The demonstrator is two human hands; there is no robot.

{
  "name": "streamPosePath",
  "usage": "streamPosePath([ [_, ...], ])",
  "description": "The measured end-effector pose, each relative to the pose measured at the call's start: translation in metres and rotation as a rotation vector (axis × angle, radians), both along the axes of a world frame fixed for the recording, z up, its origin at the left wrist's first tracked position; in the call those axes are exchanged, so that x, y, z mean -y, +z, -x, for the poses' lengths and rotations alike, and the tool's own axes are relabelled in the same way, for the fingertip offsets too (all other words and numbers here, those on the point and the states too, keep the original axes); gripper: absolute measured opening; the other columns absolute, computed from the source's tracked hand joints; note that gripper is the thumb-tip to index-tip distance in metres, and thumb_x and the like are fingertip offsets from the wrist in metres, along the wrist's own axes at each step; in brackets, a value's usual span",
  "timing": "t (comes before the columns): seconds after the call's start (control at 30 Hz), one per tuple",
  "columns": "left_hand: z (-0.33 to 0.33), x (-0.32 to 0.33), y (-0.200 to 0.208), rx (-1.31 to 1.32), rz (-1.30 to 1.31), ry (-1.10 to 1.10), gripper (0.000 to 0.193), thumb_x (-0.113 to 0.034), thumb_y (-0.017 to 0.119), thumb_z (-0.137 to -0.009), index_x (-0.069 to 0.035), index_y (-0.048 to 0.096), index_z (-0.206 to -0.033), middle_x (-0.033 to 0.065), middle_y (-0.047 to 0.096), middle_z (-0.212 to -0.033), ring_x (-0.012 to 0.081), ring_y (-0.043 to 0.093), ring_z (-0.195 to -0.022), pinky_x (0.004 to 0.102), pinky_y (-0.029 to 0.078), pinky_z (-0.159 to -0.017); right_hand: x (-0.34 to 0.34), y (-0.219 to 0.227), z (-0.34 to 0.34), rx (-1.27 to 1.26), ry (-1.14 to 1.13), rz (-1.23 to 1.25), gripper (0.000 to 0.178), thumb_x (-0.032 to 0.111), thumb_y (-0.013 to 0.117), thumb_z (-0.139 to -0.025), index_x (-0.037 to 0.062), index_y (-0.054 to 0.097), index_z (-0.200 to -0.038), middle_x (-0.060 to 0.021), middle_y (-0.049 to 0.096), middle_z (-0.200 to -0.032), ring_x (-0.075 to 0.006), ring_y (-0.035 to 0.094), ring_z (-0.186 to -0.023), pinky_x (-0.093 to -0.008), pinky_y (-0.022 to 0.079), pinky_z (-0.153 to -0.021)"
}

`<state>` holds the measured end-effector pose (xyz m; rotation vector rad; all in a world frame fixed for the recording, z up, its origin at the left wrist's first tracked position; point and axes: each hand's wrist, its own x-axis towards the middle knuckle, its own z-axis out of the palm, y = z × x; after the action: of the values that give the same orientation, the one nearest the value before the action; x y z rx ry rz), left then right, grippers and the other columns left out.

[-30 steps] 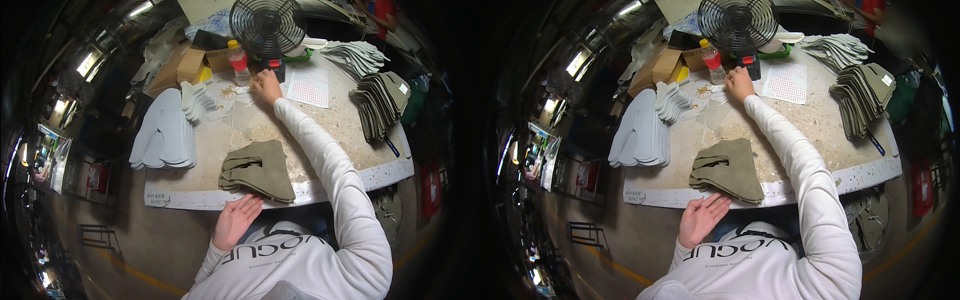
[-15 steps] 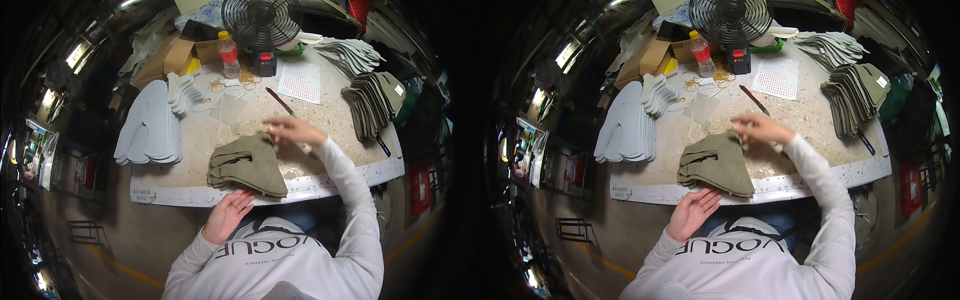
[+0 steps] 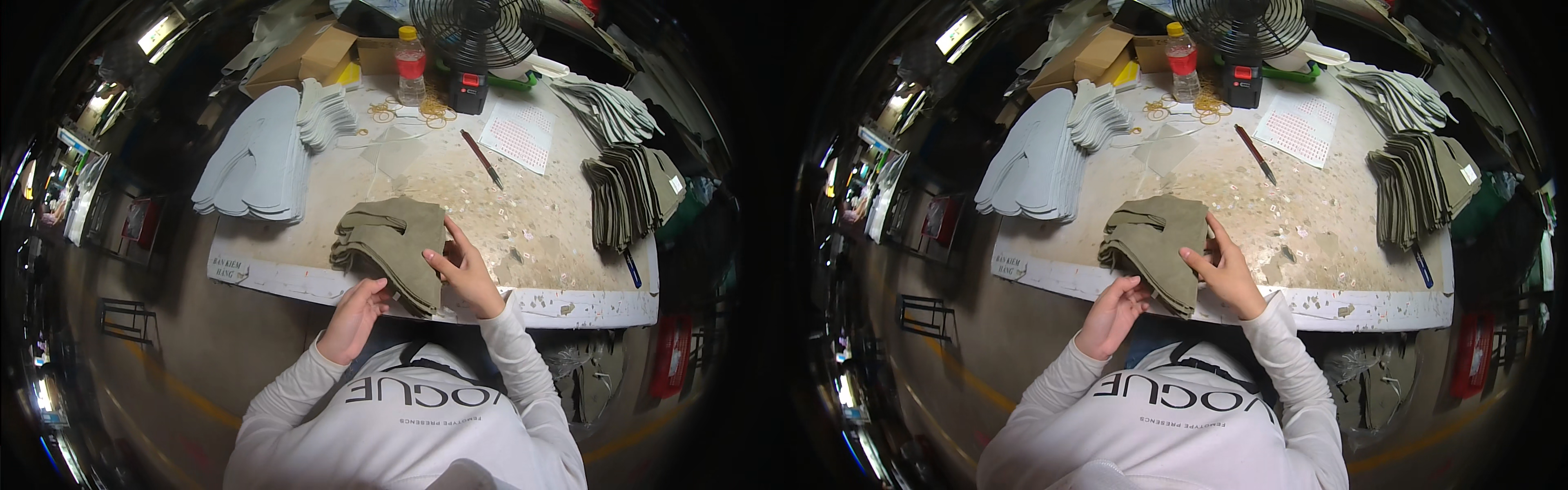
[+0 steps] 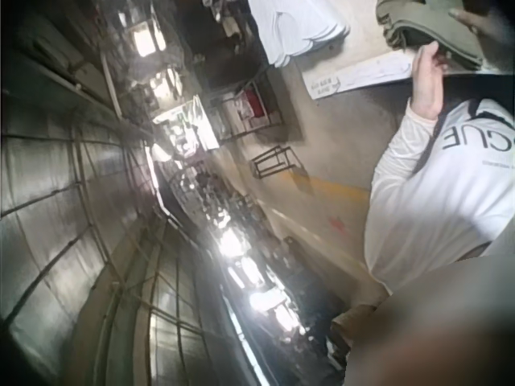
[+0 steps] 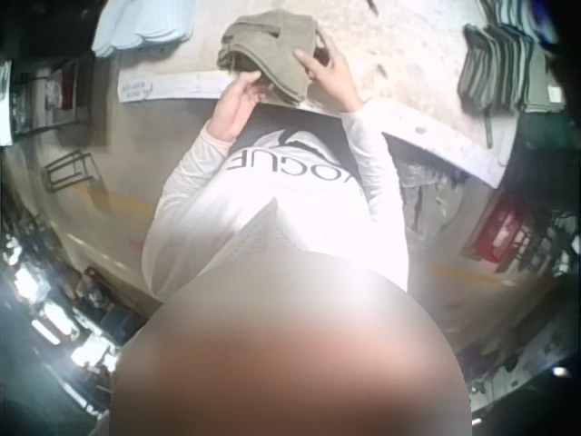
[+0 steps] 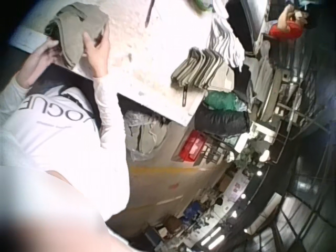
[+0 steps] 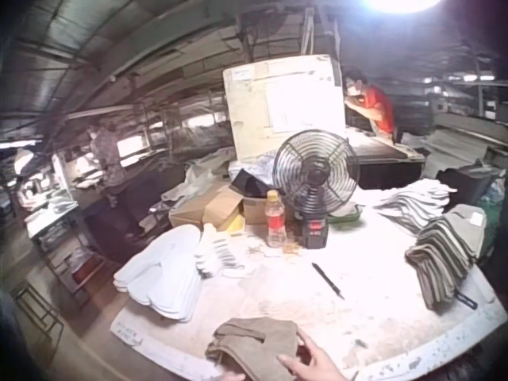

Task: The person folds multiple olive-green fabric pieces on a table, stacks them, and places small white labels on the stacks. They also write on a sheet of paper with a pen. The folded stacks are moved to the side of the table.

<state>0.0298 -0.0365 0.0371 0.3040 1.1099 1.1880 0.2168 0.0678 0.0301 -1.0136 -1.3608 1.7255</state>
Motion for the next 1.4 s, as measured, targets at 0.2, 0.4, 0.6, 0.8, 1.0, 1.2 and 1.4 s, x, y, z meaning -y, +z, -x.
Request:
streamPosePath([
  [0.2, -0.011, 0.002, 0.004, 0.332, -0.03, 0.172, 0.042, -0.031, 0.056, -0.093, -0.004, 0.048, -0.124, 0.0093, 0.059, -0.121, 0.0219, 0.057, -0.112, 0.0372, 0.04, -0.104, -0.002, -0.006, 0.007, -0.242, -0.076, 0.223, 0.083, 0.013, 0.07, -0.09, -0.0021, 0.015, -0.151, -0.0075, 0.058, -0.099, -0.0104, 0.06, -0.079, -0.0239, 0.052, -0.063],
  [0.4, -0.008, 0.014, 0.005, 0.599, 0.089, 0.324, 0.074, -0.048, 0.058, -0.089, 0.004, 0.039, -0.137, 0.0143, 0.052, -0.135, 0.0256, 0.05, -0.126, 0.0389, 0.036, -0.11, 0.014, -0.021, 0.021, -0.196, -0.174, 0.011, 0.08, 0.007, 0.071, -0.087, -0.0085, 0.021, -0.147, -0.0075, 0.054, -0.1, -0.0115, 0.063, -0.074, -0.0233, 0.053, -0.06],
  [0.6, -0.006, -0.027, 0.0, 0.329, -0.173, -0.008, 0.061, -0.045, 0.053, -0.096, -0.004, 0.04, -0.14, 0.0096, 0.053, -0.133, 0.0208, 0.053, -0.121, 0.0351, 0.042, -0.103, 0.004, -0.026, 0.019, -0.058, -0.134, -0.104, 0.073, 0.015, 0.073, -0.087, -0.0102, 0.033, -0.142, -0.0105, 0.054, -0.101, -0.0114, 0.063, -0.072, -0.0241, 0.053, -0.061],
  [0.8, -0.001, -0.052, -0.001, 0.292, -0.075, -0.004, 0.049, -0.032, 0.059, -0.094, -0.004, 0.048, -0.133, 0.0081, 0.06, -0.123, 0.0198, 0.061, -0.109, 0.0335, 0.05, -0.092, 0.014, -0.014, -0.004, -0.374, -0.14, -0.011, 0.042, 0.007, 0.059, -0.094, -0.0001, 0.047, -0.133, -0.0134, 0.06, -0.107, -0.0183, 0.068, -0.077, -0.0258, 0.056, -0.066],
  [1.0, -0.009, -0.026, -0.012, 0.522, -0.163, 0.041, 0.058, -0.043, 0.053, -0.093, -0.002, 0.047, -0.134, 0.0131, 0.061, -0.122, 0.0249, 0.064, -0.105, 0.0398, 0.056, -0.085, 0.019, -0.026, 0.003, -0.54, -0.131, 0.182, 0.012, 0.016, 0.055, -0.099, 0.0044, 0.055, -0.101, -0.0083, 0.063, -0.102, -0.0129, 0.065, -0.078, -0.0217, 0.051, -0.064],
  [1.2, -0.024, -0.001, -0.032, 0.707, -0.263, 0.015, 0.064, -0.044, 0.053, -0.092, -0.002, 0.043, -0.138, 0.0161, 0.055, -0.132, 0.0281, 0.058, -0.115, 0.04, 0.05, -0.096, 0.031, -0.036, 0.018, -0.622, -0.017, 0.127, 0.051, 0.051, 0.056, -0.093, 0.0049, 0.056, -0.113, -0.0052, 0.061, -0.107, -0.0118, 0.057, -0.098, -0.0258, 0.044, -0.086],
  [1.4, 0.005, 0.002, -0.017, 0.345, -0.184, -0.151, 0.064, -0.031, 0.062, -0.088, -0.001, 0.039, -0.14, 0.0152, 0.054, -0.133, 0.0265, 0.056, -0.119, 0.0388, 0.048, -0.1, 0.013, -0.008, -0.018, -0.893, 0.372, 0.303, 0.093, 0.067, 0.053, -0.085, 0.0046, 0.026, -0.15, -0.014, 0.046, -0.143, -0.0226, 0.047, -0.13, -0.0352, 0.041, -0.103],
])
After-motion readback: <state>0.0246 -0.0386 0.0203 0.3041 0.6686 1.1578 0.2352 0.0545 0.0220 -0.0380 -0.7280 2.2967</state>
